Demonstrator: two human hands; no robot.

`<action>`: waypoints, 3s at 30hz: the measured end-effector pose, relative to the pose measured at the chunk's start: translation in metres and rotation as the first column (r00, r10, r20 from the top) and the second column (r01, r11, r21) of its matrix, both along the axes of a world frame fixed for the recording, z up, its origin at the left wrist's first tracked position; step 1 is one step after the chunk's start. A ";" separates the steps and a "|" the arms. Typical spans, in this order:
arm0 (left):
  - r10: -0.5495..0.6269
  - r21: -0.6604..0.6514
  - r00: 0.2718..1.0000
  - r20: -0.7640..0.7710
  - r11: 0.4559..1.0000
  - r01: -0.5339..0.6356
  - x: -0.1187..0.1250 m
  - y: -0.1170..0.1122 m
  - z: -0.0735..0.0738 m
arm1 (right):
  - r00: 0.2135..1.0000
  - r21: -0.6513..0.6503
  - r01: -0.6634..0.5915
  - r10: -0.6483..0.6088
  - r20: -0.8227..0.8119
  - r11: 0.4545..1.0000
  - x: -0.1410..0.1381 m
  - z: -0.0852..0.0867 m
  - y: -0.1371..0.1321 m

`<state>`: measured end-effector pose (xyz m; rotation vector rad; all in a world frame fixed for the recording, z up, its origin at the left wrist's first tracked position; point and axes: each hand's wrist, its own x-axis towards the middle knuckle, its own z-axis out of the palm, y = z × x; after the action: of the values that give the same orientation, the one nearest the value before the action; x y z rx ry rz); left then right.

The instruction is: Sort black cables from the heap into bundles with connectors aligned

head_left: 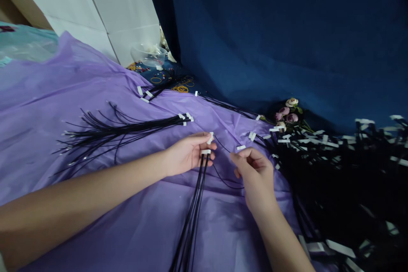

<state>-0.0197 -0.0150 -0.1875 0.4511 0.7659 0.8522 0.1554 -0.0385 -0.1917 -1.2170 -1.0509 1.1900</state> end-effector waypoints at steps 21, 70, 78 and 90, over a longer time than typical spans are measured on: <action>-0.006 -0.010 1.000 0.020 1.000 0.006 0.000 0.000 0.000 | 0.970 0.082 -0.094 0.072 0.234 0.992 0.001 0.006 -0.005; 0.010 0.006 0.997 0.078 1.000 -0.011 0.000 0.001 -0.002 | 0.930 0.152 -0.183 0.120 0.347 0.971 -0.001 0.005 -0.008; 0.010 0.020 0.998 0.067 1.000 -0.011 0.001 0.001 -0.002 | 0.921 0.160 -0.194 0.123 0.370 0.968 -0.001 0.005 -0.009; 0.008 0.020 0.997 0.078 1.000 -0.009 -0.001 0.000 -0.002 | 0.931 0.212 -0.148 0.063 0.359 0.966 0.002 0.006 -0.009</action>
<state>-0.0204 -0.0152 -0.1891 0.4303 0.6887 0.8811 0.1569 -0.0479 -0.1860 -1.2197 -1.4973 0.9121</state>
